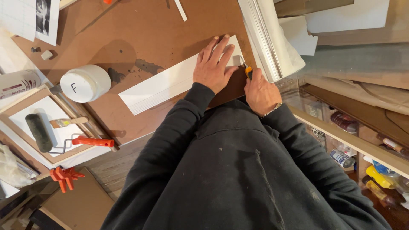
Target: Cutting thin strips from a white mat board using a utility knife and a straight-edge guide.
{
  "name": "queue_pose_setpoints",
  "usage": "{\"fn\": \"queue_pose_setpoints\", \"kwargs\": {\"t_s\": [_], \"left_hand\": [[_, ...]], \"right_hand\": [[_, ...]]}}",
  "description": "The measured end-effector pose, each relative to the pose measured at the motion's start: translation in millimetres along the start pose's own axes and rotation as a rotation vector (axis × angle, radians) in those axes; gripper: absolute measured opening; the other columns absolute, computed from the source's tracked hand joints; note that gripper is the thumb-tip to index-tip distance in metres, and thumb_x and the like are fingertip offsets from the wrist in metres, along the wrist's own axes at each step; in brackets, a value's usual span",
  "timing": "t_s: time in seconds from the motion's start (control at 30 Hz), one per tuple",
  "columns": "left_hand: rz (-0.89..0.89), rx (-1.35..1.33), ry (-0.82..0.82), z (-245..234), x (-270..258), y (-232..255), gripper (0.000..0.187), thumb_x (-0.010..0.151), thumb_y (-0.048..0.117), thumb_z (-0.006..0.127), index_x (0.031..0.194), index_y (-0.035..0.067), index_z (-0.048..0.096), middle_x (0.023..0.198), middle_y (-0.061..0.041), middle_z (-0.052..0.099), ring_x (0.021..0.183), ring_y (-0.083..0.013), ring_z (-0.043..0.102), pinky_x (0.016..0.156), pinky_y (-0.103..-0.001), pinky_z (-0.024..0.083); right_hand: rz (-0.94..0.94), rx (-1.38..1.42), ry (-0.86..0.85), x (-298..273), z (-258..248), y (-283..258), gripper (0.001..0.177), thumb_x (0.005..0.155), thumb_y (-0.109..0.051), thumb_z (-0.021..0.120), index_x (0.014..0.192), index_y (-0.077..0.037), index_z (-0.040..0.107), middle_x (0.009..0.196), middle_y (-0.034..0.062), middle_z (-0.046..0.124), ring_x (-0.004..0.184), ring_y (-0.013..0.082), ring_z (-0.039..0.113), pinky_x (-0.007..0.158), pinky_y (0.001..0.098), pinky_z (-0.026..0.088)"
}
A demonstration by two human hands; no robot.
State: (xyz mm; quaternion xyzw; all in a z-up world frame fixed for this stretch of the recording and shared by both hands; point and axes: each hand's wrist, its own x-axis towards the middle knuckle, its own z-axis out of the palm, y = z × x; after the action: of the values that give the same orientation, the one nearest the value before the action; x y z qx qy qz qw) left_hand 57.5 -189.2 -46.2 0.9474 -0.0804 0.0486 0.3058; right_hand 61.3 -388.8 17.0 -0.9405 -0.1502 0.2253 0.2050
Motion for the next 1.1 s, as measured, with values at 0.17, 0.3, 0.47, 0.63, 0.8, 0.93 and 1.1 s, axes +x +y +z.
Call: {"fn": "queue_pose_setpoints", "kwargs": {"t_s": [0.17,0.3,0.47,0.63,0.8,0.93,1.1], "left_hand": [[-0.006,0.001,-0.007,-1,0,1,0.060,0.092,0.035,0.080,0.141,0.012,0.057,0.161,-0.004,0.039,0.148,-0.0293,0.037,0.114,-0.048,0.040],[-0.004,-0.011,0.001,-2,1,1,0.060,0.092,0.035,0.080,0.142,0.012,0.057,0.161,-0.004,0.039,0.148,-0.0293,0.037,0.115,-0.047,0.040],[-0.008,-0.005,-0.013,-4,1,2,0.060,0.091,0.035,0.080,0.142,0.011,0.057,0.161,-0.004,0.039,0.148,-0.0292,0.037,0.115,-0.047,0.040],[-0.012,-0.005,-0.016,-3,1,1,0.061,0.092,0.036,0.080,0.142,0.011,0.057,0.161,-0.004,0.038,0.148,-0.0291,0.036,0.115,-0.047,0.040],[-0.012,-0.009,-0.023,-3,0,1,0.061,0.093,0.036,0.080,0.143,0.012,0.056,0.162,-0.004,0.037,0.149,-0.0288,0.036,0.115,-0.047,0.040],[-0.012,-0.004,-0.021,-6,2,2,0.060,0.093,0.038,0.079,0.143,0.012,0.057,0.161,-0.004,0.039,0.149,-0.0287,0.036,0.116,-0.048,0.039],[-0.040,0.000,-0.008,-11,3,6,0.058,0.092,0.039,0.079,0.140,0.012,0.059,0.160,-0.004,0.041,0.147,-0.0286,0.037,0.115,-0.049,0.039]], "right_hand": [[0.013,-0.004,-0.001,1,1,-1,0.029,0.104,-0.022,0.058,0.113,0.001,0.042,0.089,0.0291,0.067,0.073,0.0527,0.063,0.061,0.0599,0.050],[0.026,-0.014,0.002,2,3,1,0.029,0.104,-0.022,0.058,0.113,0.001,0.042,0.089,0.0290,0.067,0.074,0.0523,0.064,0.061,0.0597,0.051],[0.023,-0.019,0.006,2,4,2,0.029,0.103,-0.022,0.058,0.113,0.002,0.043,0.087,0.0286,0.067,0.073,0.0521,0.064,0.061,0.0597,0.051],[0.039,-0.025,-0.002,3,3,0,0.030,0.103,-0.022,0.058,0.113,0.002,0.044,0.085,0.0283,0.067,0.072,0.0511,0.065,0.060,0.0584,0.052],[0.027,-0.027,-0.006,2,-5,4,0.030,0.103,-0.022,0.059,0.115,0.002,0.045,0.083,0.0276,0.067,0.071,0.0501,0.065,0.060,0.0578,0.051],[-0.058,-0.037,0.021,14,-50,-3,0.030,0.104,-0.023,0.061,0.124,-0.003,0.051,0.085,0.0234,0.069,0.072,0.0467,0.066,0.062,0.0558,0.052],[-0.352,-0.214,-0.001,43,-101,8,0.028,0.104,-0.025,0.064,0.127,-0.010,0.060,0.090,0.0150,0.069,0.075,0.0383,0.068,0.062,0.0489,0.054]]}}
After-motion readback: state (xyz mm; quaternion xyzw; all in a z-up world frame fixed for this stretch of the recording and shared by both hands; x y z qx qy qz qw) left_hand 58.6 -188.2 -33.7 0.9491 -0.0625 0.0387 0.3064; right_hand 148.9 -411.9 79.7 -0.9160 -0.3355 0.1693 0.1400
